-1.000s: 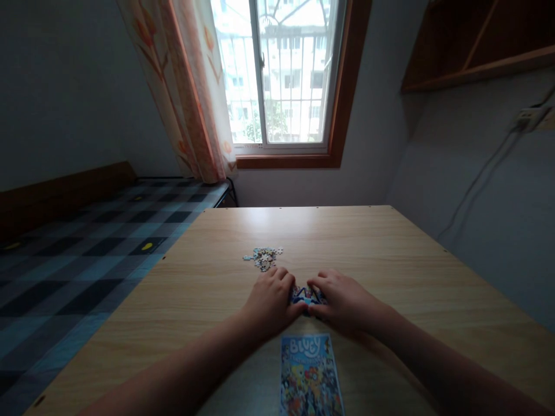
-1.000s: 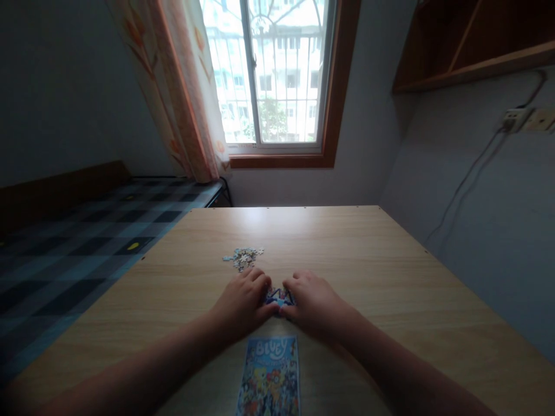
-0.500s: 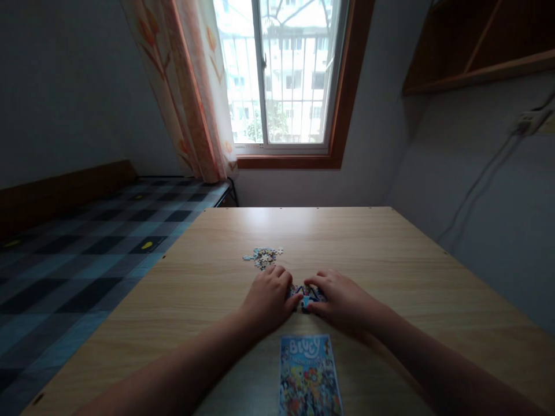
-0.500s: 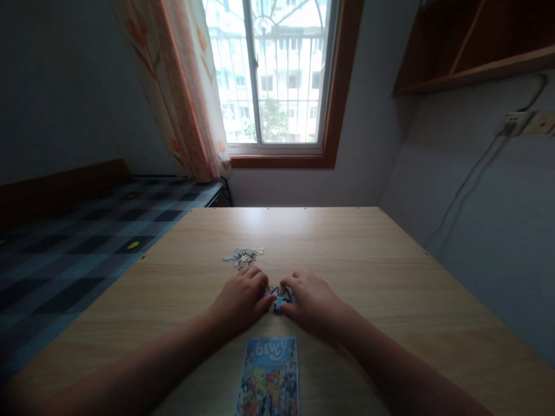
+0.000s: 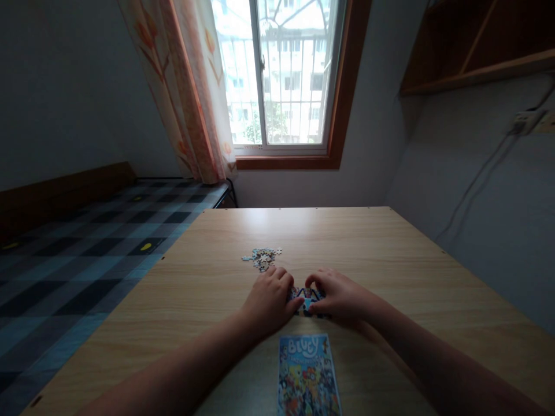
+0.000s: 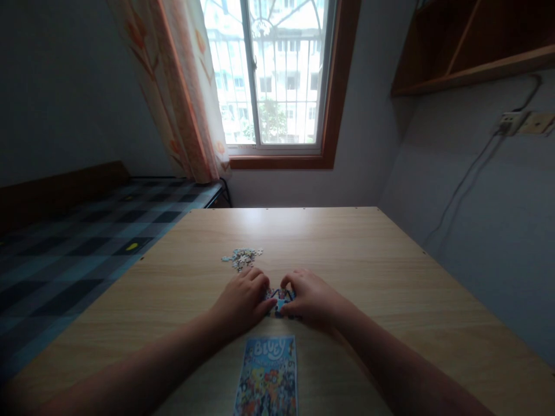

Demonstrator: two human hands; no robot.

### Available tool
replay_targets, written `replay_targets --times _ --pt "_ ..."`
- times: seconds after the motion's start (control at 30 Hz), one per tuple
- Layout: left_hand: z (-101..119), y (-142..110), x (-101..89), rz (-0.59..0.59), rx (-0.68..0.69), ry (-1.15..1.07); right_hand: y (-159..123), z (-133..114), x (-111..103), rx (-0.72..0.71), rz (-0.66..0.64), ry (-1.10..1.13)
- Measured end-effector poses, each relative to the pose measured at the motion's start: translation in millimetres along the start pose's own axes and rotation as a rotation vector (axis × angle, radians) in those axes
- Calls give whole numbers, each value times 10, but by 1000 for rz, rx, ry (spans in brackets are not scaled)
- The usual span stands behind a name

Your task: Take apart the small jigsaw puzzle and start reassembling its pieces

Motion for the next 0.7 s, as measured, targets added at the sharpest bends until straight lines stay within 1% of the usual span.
replay_targets --times 0.2,0.4,0.57,0.7 --pt "40 -10 -15 1 52 -42 -15 1 -4 41 -41 6" --pt "56 -14 -17 22 79 -41 -32 -7 -10 79 -29 53" --pt "30 -8 23 54 98 -52 -16 -22 1 28 -13 86" --pt "35 -1 8 58 99 -87 9 4 -9 -8 6 133"
Point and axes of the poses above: each hand's wrist, its own y-axis towards the middle knuckle, its own x-axis out of the palm, z = x × y, the point moved 5 cm from there along y, towards the middle knuckle, and after that the axes turned 8 degrees about y, right-handed, at the moved point
